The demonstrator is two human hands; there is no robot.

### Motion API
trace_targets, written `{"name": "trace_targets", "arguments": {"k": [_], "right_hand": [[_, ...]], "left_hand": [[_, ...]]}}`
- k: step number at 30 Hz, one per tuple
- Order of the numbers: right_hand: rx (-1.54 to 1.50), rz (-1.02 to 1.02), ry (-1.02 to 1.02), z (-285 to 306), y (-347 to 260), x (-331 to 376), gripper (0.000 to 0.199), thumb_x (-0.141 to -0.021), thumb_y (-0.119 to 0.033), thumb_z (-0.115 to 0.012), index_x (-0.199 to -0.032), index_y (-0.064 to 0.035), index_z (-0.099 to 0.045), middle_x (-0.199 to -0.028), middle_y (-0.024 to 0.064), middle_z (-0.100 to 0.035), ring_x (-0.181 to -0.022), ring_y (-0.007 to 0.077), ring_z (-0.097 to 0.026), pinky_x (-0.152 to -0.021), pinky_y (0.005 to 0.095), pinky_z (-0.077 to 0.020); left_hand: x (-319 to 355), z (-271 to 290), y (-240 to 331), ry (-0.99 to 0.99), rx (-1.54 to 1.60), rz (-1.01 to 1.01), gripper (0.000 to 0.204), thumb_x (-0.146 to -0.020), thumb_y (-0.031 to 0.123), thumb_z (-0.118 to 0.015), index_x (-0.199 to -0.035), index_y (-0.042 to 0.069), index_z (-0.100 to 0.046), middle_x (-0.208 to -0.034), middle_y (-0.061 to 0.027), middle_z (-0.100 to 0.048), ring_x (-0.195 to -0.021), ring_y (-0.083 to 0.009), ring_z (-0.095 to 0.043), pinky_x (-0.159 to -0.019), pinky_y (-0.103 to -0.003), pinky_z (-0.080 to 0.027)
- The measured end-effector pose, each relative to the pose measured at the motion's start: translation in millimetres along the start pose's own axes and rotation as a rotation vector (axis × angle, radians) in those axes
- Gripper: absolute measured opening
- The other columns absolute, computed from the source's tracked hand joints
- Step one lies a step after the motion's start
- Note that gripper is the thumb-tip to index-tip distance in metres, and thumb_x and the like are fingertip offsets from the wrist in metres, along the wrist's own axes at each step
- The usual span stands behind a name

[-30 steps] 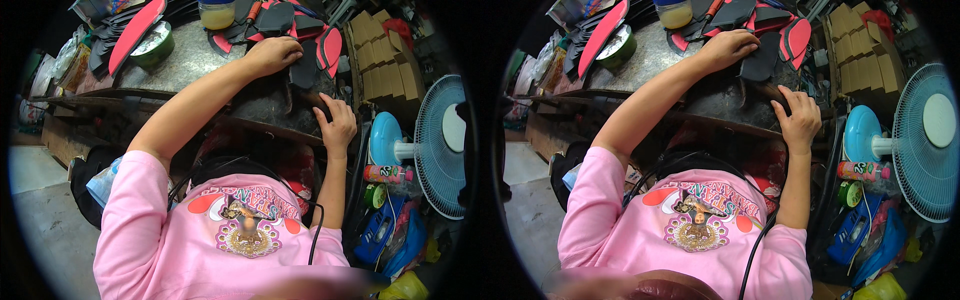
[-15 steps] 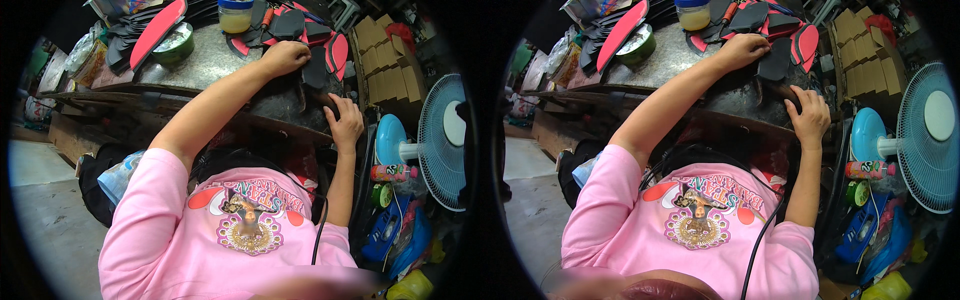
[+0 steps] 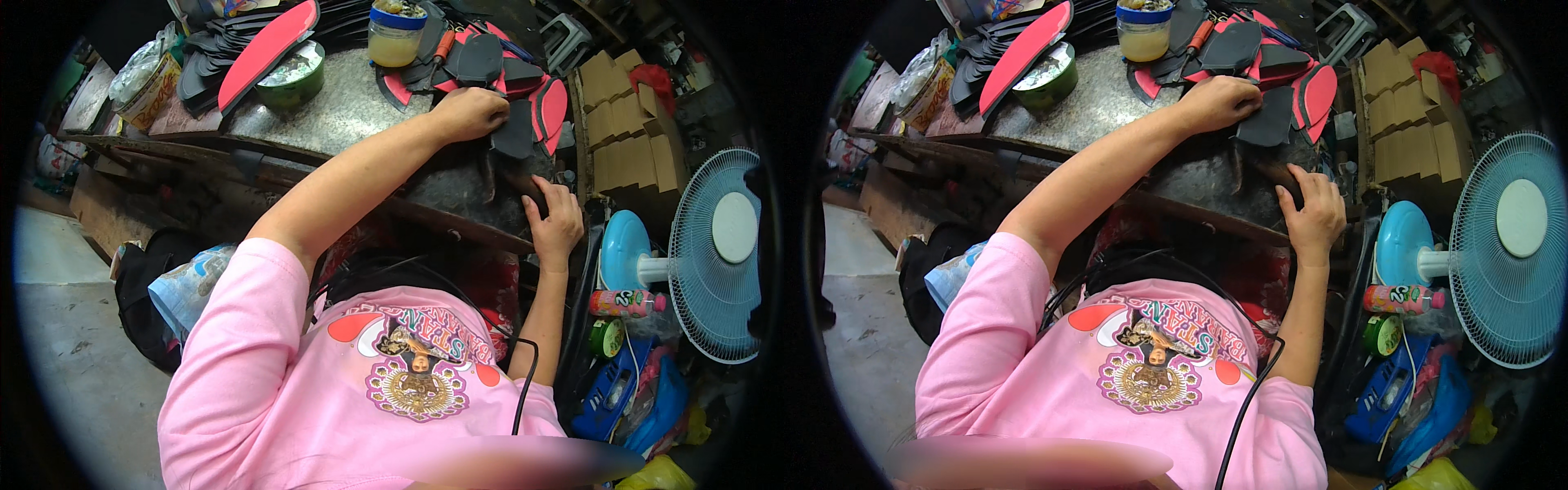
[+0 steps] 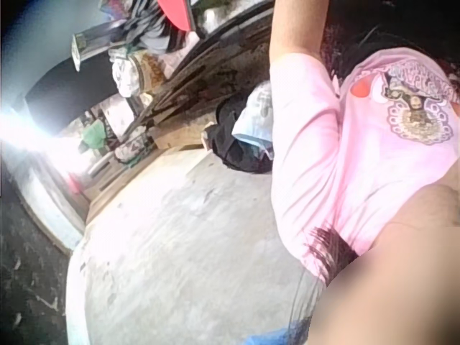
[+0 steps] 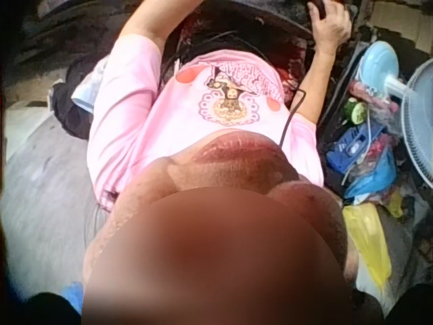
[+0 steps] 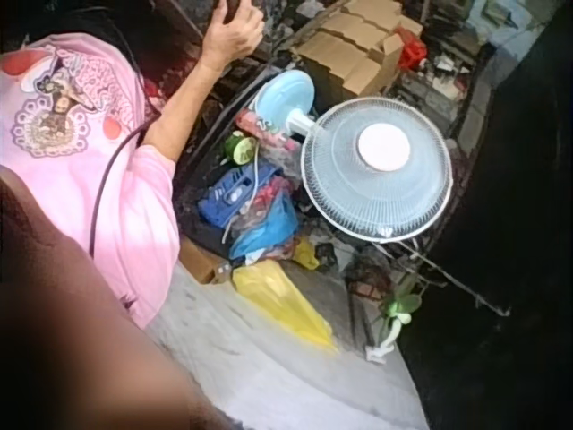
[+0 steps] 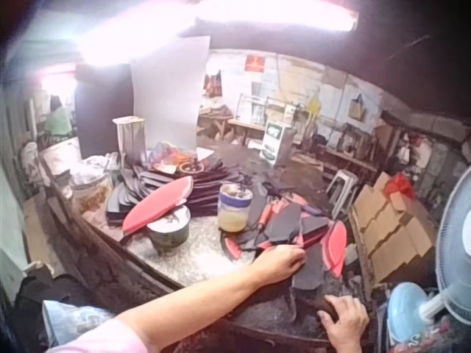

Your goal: The person uses scissors to trim the edges of black and pink shoe sole pieces and then uses a red-handled knife to smooth and refine the edges. The person handles multiple sole pieces one at a time, flipping them and trimming along the contours.

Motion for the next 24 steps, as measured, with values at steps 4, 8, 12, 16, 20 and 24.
{"name": "trace_targets", "arguments": {"k": [4,8,12,16,20,24], "right_hand": [[0.007,-0.028,-0.013,0.4,0.0,1.4,0.034,-0.081,-0.032,-0.074,-0.112,-0.0201,-0.07,-0.095,0.0021,-0.064,-0.089,0.0252,-0.061,-0.076,0.0389,-0.0484],[0.001,-0.017,-0.005,1.0,-0.5,-0.1,0.033,-0.081,-0.032,-0.074,-0.111,-0.0198,-0.07,-0.095,0.002,-0.064,-0.089,0.0251,-0.061,-0.076,0.0388,-0.0484],[-0.003,-0.021,0.002,1.7,-1.2,-0.5,0.033,-0.081,-0.033,-0.074,-0.111,-0.0198,-0.07,-0.095,0.002,-0.064,-0.089,0.0252,-0.062,-0.076,0.0388,-0.0484],[-0.006,-0.025,-0.011,2.2,-1.5,0.1,0.032,-0.082,-0.034,-0.073,-0.111,-0.0196,-0.071,-0.095,0.0024,-0.064,-0.089,0.0253,-0.062,-0.077,0.0389,-0.0484],[0.001,-0.018,-0.007,1.7,-1.2,-0.6,0.033,-0.082,-0.035,-0.073,-0.111,-0.0197,-0.071,-0.095,0.0026,-0.065,-0.089,0.0252,-0.062,-0.077,0.0388,-0.0484],[0.002,-0.013,-0.003,1.0,-1.1,-0.4,0.033,-0.081,-0.035,-0.073,-0.111,-0.0199,-0.071,-0.096,0.0025,-0.065,-0.089,0.0251,-0.062,-0.077,0.0387,-0.0484]], "left_hand": [[0.0,-0.2,0.7,0.013,-0.002,-0.026,0.017,-0.087,0.017,-0.065,-0.098,0.005,-0.069,-0.096,-0.0114,-0.069,-0.091,-0.0326,-0.067,-0.076,-0.042,-0.053],[0.3,-0.5,0.2,0.005,0.002,0.004,0.016,-0.087,0.017,-0.064,-0.098,0.005,-0.069,-0.096,-0.0111,-0.069,-0.091,-0.0324,-0.067,-0.075,-0.042,-0.054],[-0.3,-0.6,-0.8,0.013,-0.002,-0.021,0.016,-0.087,0.017,-0.064,-0.098,0.006,-0.069,-0.096,-0.0107,-0.07,-0.092,-0.0322,-0.067,-0.076,-0.042,-0.053],[-0.1,-1.7,-2.1,0.046,0.016,-0.026,0.016,-0.085,0.019,-0.063,-0.094,0.008,-0.069,-0.094,-0.0089,-0.07,-0.091,-0.031,-0.068,-0.075,-0.043,-0.054],[-0.4,-1.7,-2.4,0.05,0.012,-0.022,0.016,-0.084,0.02,-0.063,-0.093,0.009,-0.07,-0.093,-0.008,-0.07,-0.091,-0.0306,-0.068,-0.075,-0.043,-0.054],[0.0,0.0,-1.8,0.038,0.012,-0.014,0.016,-0.085,0.019,-0.063,-0.095,0.008,-0.07,-0.094,-0.0089,-0.07,-0.091,-0.0309,-0.068,-0.076,-0.043,-0.054]]}}
Point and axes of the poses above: each hand's wrist, its own x-axis away from the middle knuckle, its own z-axis out of the back of the hand, y = z × x, the point moved 3 cm from there along -x, towards the middle knuckle
